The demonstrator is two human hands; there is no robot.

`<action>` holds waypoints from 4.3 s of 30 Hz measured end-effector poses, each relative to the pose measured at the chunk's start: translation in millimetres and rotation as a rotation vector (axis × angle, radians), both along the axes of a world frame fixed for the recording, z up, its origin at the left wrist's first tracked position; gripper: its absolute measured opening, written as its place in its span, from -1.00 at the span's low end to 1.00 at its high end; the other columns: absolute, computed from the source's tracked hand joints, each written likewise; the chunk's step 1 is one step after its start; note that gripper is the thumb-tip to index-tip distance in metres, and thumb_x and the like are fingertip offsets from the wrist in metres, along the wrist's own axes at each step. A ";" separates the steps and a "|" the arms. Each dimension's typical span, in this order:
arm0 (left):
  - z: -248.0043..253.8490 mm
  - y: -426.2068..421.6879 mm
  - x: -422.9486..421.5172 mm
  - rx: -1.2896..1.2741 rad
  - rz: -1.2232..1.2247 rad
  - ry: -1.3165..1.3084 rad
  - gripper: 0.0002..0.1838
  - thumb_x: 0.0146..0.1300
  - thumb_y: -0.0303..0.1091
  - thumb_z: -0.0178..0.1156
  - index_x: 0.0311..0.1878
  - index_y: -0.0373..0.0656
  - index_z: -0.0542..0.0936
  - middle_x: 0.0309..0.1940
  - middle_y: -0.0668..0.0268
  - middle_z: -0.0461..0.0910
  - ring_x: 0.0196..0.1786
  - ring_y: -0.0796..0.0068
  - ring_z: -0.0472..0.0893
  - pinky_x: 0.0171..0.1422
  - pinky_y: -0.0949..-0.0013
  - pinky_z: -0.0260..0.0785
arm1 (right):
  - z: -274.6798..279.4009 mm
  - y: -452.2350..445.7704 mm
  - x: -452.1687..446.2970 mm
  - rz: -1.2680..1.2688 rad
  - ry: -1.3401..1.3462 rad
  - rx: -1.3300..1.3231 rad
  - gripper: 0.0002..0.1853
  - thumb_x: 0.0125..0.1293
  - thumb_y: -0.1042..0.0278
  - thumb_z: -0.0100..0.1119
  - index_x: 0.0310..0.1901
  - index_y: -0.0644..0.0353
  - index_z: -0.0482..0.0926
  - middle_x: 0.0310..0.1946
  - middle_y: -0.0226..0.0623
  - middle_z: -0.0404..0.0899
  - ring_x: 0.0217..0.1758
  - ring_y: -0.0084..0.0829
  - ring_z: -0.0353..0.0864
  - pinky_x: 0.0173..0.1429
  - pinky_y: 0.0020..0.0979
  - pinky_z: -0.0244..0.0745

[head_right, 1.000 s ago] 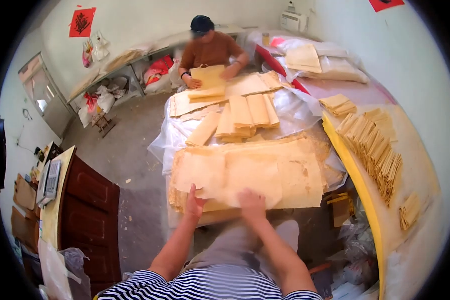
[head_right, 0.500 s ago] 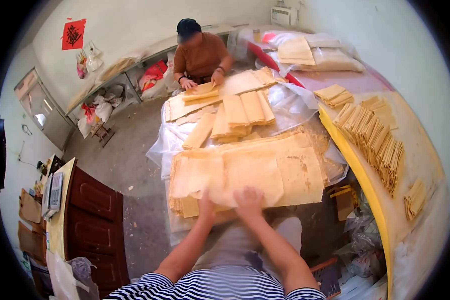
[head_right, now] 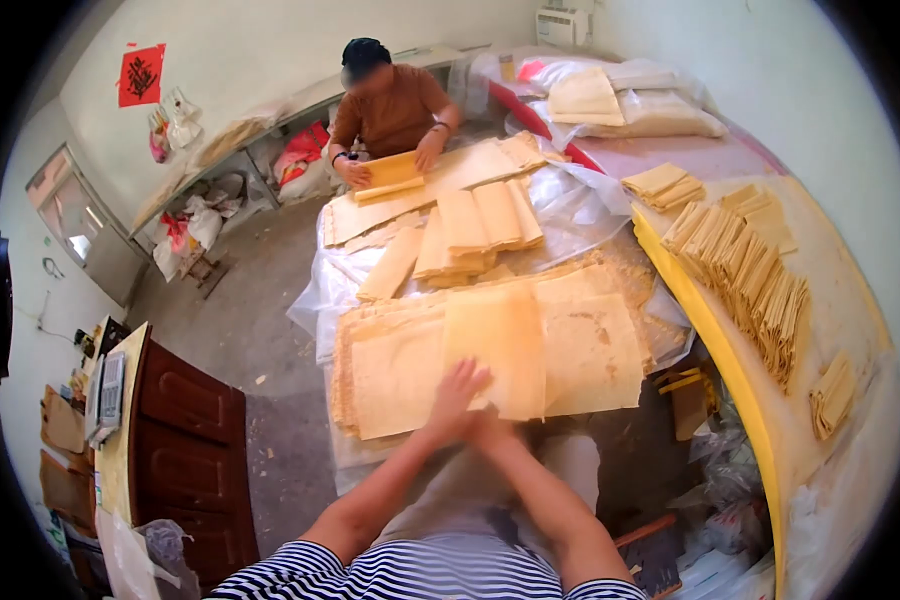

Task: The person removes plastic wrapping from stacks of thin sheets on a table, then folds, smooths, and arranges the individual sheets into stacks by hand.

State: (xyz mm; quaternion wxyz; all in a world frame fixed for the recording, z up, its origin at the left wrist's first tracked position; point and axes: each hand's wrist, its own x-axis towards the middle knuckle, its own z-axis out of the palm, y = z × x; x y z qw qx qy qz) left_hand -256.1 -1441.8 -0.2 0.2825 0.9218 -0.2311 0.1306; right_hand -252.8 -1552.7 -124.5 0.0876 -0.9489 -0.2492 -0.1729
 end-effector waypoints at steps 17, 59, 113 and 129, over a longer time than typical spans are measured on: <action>-5.1 -20.1 -7.5 0.334 0.104 0.001 -0.18 0.02 0.24 0.10 0.30 -0.03 0.26 0.37 -0.04 -0.02 0.44 -0.02 -0.10 0.43 -0.04 -0.31 | 191.9 -55.5 -19.2 0.118 0.026 0.593 -0.77 0.02 0.33 0.19 -0.24 0.15 0.57 -0.37 -0.25 0.57 -0.32 -0.22 0.56 -0.18 -0.23 0.43; 12.1 35.8 36.1 -1.014 0.202 0.795 -0.48 0.02 -0.64 0.07 0.14 -0.16 0.45 -0.15 0.30 0.54 -0.29 0.56 0.52 -0.23 0.52 0.43 | 154.2 -24.8 -38.3 0.145 0.232 0.460 -0.46 0.21 0.01 0.00 0.14 0.16 0.35 0.05 -0.10 0.44 0.11 -0.19 0.43 0.20 -0.13 0.24; 10.7 68.5 14.8 -0.702 0.227 0.621 -0.49 0.05 -0.48 0.19 0.15 -0.12 0.43 0.06 0.23 0.48 0.07 0.45 0.47 0.16 0.40 0.33 | 124.4 -13.3 65.5 -0.145 0.173 0.052 -0.32 0.15 -0.13 0.04 0.29 -0.05 0.22 0.37 -0.04 -0.04 0.45 -0.08 -0.15 0.39 0.13 -0.28; -18.7 66.8 20.1 -0.902 0.212 0.688 -0.49 0.01 -0.55 0.16 0.13 -0.13 0.47 0.03 0.18 0.51 -0.01 0.40 0.52 0.06 0.44 0.38 | 119.2 -59.5 28.3 -0.050 0.088 0.016 -0.39 0.12 -0.08 0.07 0.21 -0.08 0.30 0.29 -0.10 0.13 0.40 -0.11 0.02 0.34 0.16 -0.17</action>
